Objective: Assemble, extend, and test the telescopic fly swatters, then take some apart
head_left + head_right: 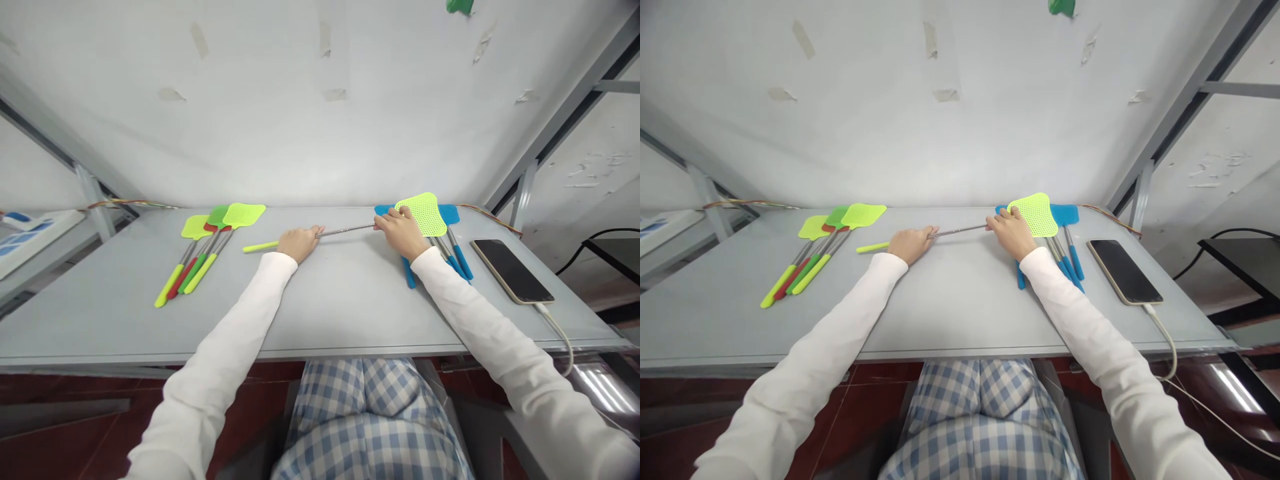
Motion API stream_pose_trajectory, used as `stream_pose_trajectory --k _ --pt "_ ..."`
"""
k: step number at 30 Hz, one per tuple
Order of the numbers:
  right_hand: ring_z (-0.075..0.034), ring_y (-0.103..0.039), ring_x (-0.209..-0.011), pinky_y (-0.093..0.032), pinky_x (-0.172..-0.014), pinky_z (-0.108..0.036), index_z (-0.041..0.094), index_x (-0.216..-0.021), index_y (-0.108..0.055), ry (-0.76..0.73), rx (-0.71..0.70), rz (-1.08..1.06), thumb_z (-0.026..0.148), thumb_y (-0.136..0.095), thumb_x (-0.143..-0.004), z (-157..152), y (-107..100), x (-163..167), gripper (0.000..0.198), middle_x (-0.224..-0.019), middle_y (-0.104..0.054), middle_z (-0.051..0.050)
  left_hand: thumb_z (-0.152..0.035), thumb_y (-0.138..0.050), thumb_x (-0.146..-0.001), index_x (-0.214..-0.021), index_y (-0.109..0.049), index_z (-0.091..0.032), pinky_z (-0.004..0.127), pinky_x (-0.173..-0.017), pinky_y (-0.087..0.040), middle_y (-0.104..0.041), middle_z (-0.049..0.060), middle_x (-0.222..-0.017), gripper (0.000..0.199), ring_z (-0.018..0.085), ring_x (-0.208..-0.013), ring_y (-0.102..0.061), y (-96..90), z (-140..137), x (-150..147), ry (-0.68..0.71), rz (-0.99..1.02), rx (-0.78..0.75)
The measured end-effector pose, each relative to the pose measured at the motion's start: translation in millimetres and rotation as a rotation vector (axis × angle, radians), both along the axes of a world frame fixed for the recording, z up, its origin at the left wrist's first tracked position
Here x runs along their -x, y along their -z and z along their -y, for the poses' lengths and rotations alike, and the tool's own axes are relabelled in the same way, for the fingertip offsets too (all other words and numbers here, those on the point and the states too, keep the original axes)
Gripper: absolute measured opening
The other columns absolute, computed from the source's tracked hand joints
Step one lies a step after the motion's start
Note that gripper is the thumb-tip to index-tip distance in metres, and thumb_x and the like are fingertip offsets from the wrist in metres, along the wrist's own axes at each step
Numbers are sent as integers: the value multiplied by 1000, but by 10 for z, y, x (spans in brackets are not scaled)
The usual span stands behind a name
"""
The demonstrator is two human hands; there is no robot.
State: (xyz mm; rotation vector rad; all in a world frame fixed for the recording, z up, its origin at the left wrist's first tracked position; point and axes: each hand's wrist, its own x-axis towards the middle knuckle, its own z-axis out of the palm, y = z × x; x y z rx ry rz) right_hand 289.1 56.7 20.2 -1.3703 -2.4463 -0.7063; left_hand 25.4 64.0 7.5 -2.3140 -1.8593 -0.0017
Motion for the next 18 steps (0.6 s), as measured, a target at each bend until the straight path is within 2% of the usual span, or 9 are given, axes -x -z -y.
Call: stream_pose_trajectory --k 10,18 --pt "-24 -51 -90 -23 -82 -36 17 -93 -61 -15 7 36 13 -36 -95 42 63 110 26 -84 -69 -7 -42 -25 -98 -123 -57 -21 35 -78 -46 -71 15 -97 46 27 -95 -67 -15 73 -131 32 -2 33" --pt "-24 -52 -88 -24 -79 -35 16 -95 -62 -55 5 47 16 -34 -97 140 53 317 28 -85 -70 -9 -44 -20 -98 -120 -59 -21 34 -75 -46 -72 15 -93 50 27 -93 -68 -56 170 -295 59 30 18"
